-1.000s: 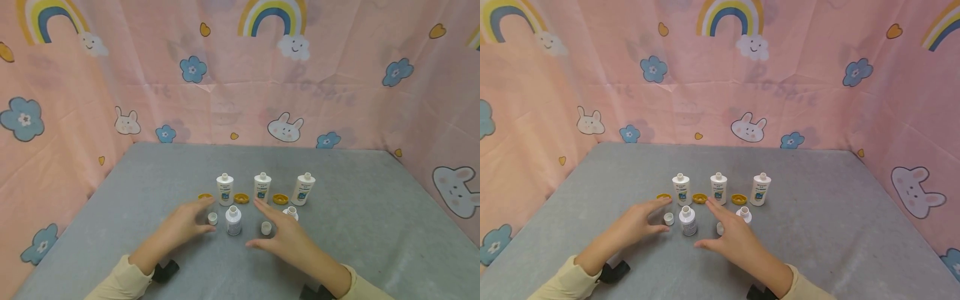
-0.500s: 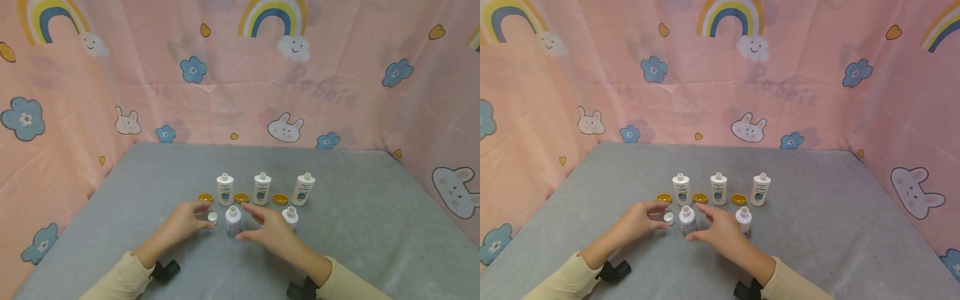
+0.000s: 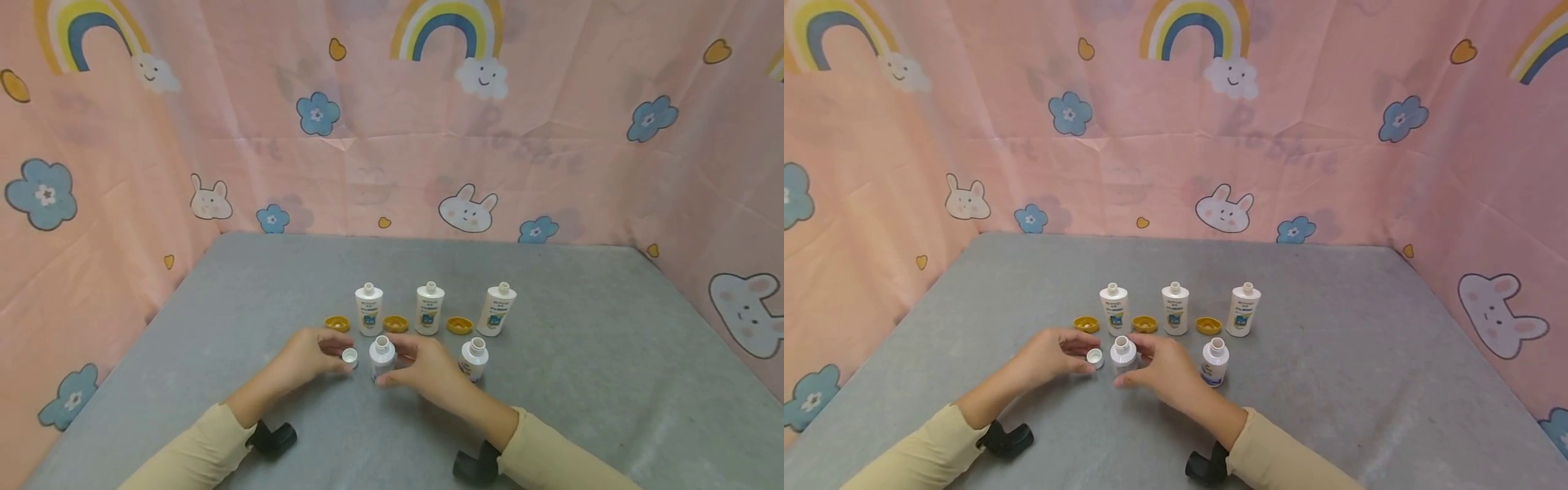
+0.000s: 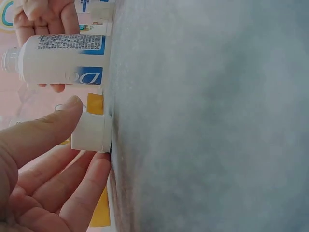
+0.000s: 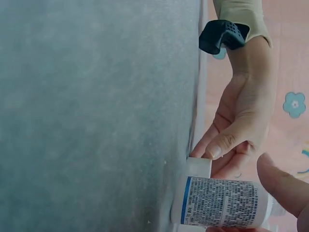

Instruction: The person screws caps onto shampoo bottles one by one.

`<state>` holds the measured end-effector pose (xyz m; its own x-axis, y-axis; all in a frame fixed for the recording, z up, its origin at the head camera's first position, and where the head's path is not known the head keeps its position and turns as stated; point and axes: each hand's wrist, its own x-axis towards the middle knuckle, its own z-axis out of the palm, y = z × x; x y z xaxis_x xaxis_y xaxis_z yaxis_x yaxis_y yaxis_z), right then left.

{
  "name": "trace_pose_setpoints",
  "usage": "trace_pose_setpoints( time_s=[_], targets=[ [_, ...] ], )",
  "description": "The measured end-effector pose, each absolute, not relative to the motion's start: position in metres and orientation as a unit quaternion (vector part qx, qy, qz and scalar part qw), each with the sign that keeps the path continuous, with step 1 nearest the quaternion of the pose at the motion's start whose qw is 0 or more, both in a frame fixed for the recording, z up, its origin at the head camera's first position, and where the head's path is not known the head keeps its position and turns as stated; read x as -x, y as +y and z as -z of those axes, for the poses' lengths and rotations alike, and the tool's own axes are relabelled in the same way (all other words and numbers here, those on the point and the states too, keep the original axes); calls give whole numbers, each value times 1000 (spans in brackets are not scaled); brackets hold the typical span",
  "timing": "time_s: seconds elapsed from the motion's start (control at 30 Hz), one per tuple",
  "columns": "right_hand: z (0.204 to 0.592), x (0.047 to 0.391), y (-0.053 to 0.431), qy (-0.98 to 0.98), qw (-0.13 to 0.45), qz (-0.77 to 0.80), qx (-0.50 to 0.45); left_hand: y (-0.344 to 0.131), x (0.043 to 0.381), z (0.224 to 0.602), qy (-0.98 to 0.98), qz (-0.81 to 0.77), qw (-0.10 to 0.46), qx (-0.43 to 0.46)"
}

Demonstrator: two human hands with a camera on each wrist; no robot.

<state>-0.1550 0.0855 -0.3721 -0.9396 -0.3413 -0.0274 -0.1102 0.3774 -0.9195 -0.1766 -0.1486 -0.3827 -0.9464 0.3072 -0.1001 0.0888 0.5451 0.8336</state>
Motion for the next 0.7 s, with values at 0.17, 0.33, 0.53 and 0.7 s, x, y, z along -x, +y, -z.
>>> trace_pose_setpoints(
  time_s=[0.17,0.33,0.53,0.7],
  targets=[
    [375,159,85,824,111,540,129,-149,179,384,869,-464,128,-118],
    [377,161,84,825,107,538,134,-148,180,385,875,-455,125,-110],
    [370,161,90,812,114,558,130,-147,180,381,872,-462,127,-95],
    [355,160,96,811,112,564,105,-143,182,366,855,-496,128,-84]
  ],
)
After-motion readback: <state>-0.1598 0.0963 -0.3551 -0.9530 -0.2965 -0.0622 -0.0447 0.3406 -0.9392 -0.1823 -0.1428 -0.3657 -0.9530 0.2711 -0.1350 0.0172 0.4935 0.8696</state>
